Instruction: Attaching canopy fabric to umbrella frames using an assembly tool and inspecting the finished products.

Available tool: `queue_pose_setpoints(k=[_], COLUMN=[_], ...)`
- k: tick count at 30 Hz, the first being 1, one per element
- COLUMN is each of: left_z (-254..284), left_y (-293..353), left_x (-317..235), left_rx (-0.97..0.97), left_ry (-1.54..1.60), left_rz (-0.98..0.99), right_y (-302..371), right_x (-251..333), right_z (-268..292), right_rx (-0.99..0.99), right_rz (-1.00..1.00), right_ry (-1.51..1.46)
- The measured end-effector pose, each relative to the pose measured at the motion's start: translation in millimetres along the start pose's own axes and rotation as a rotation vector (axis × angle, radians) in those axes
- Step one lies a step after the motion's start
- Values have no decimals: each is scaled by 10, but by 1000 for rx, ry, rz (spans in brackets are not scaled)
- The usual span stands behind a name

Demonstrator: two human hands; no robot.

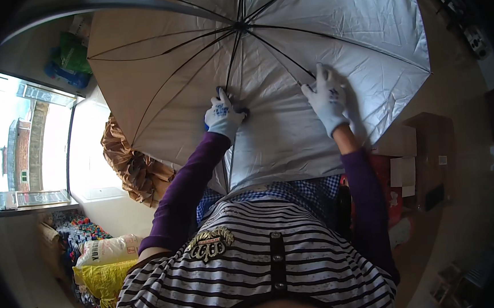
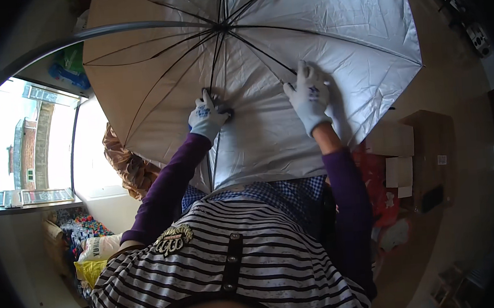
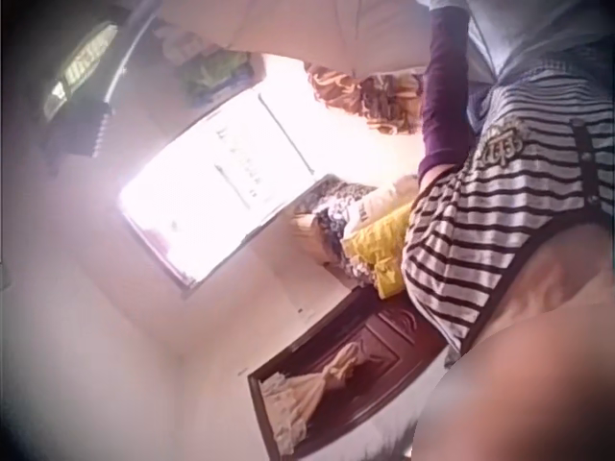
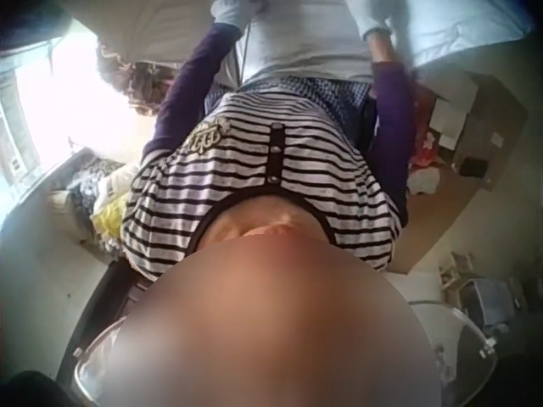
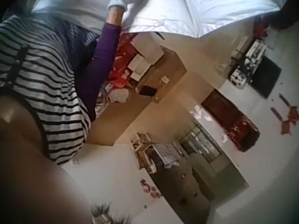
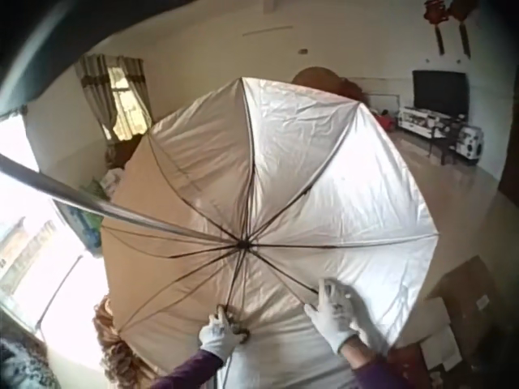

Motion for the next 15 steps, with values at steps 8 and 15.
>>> queue_pose_setpoints(k=[8, 15], left_z=[-507, -477], left_y=[-263, -191], left_x=[-259, -70], left_rx=[-59, -90], left_ry=[120, 163], left_rz=[3, -45], right_y=[64, 101], right_x=[116, 138], right_z=[-777, -903], right_rx=[249, 210], right_rz=[91, 112], right_ry=[240, 153])
Point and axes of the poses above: each hand's wrist, its own y-axis away from the middle knuckle, its own z-axis out of the back of the hand, x = y × z, the point moved 5 cm from there along -y, towards the middle knuckle, and after that the axes turned 9 degrees about -y, right-handed, at the moved point
